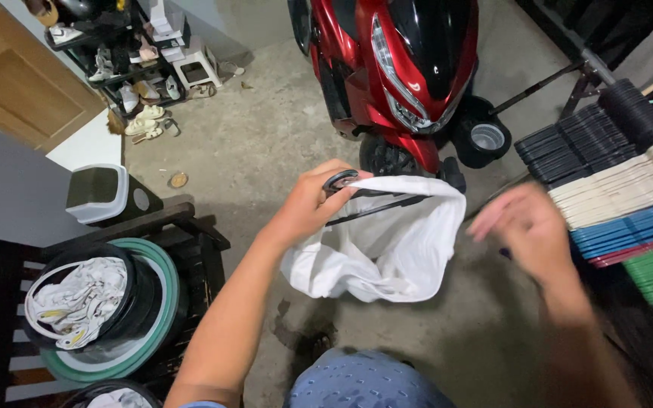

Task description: Hang various pieces of laundry on a drying rack using hangers.

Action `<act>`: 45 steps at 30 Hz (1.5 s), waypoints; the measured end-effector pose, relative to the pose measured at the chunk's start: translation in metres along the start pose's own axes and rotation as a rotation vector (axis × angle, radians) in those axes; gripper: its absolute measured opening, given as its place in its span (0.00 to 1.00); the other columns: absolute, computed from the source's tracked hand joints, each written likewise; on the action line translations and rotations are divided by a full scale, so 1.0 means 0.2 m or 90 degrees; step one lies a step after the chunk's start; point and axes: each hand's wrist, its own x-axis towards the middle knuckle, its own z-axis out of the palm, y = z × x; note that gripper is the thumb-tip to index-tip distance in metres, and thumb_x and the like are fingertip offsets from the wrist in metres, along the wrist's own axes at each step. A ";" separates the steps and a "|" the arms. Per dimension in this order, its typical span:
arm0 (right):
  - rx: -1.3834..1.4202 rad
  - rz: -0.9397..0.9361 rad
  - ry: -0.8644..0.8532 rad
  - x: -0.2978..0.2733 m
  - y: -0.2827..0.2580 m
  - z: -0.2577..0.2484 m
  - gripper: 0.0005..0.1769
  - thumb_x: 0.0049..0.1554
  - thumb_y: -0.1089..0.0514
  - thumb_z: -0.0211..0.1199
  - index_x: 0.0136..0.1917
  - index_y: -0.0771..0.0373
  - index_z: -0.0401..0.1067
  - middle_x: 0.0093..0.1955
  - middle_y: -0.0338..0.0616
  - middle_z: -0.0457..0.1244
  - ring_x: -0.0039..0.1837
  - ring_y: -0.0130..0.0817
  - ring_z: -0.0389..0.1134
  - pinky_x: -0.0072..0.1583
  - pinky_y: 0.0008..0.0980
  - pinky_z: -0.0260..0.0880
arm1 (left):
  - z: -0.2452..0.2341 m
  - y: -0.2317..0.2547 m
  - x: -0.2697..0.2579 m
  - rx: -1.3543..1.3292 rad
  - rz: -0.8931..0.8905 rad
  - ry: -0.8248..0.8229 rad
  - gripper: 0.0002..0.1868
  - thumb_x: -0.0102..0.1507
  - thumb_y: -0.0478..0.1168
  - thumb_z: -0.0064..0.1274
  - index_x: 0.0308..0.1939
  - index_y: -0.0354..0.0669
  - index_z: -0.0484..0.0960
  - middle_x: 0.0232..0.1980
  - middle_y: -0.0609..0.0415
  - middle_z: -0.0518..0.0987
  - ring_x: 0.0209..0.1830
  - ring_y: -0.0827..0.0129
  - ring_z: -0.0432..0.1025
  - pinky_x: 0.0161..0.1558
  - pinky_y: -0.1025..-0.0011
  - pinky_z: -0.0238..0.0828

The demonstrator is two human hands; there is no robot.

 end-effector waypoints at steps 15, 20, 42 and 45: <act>0.211 -0.126 0.210 0.24 0.10 0.24 0.09 0.71 0.59 0.60 0.58 0.69 0.71 0.60 0.44 0.64 0.61 0.28 0.64 0.66 0.30 0.65 | -0.05 0.17 0.10 0.024 0.095 -0.045 0.17 0.64 0.29 0.57 0.56 0.44 0.84 0.48 0.54 0.77 0.47 0.66 0.74 0.49 0.70 0.72; 0.208 -0.223 0.139 0.22 -0.25 0.16 0.09 0.70 0.58 0.61 0.55 0.68 0.71 0.68 0.49 0.62 0.68 0.33 0.64 0.72 0.32 0.64 | -0.02 0.12 0.10 0.031 0.112 -0.017 0.21 0.61 0.25 0.55 0.57 0.44 0.84 0.48 0.54 0.75 0.47 0.67 0.73 0.49 0.70 0.71; -0.223 -0.080 0.440 -0.10 -0.11 -0.03 0.10 0.64 0.63 0.69 0.57 0.68 0.76 0.49 0.40 0.69 0.51 0.22 0.67 0.56 0.24 0.67 | 0.14 -0.41 0.03 0.124 -0.030 0.061 0.22 0.61 0.46 0.70 0.58 0.50 0.83 0.48 0.51 0.80 0.45 0.67 0.74 0.46 0.65 0.72; -0.271 -0.036 0.440 -0.21 -0.06 -0.06 0.10 0.62 0.63 0.68 0.56 0.68 0.76 0.48 0.42 0.70 0.50 0.23 0.67 0.54 0.25 0.67 | 0.21 -0.40 0.02 0.215 0.026 -0.017 0.20 0.57 0.49 0.75 0.45 0.47 0.83 0.43 0.51 0.79 0.44 0.65 0.74 0.46 0.65 0.72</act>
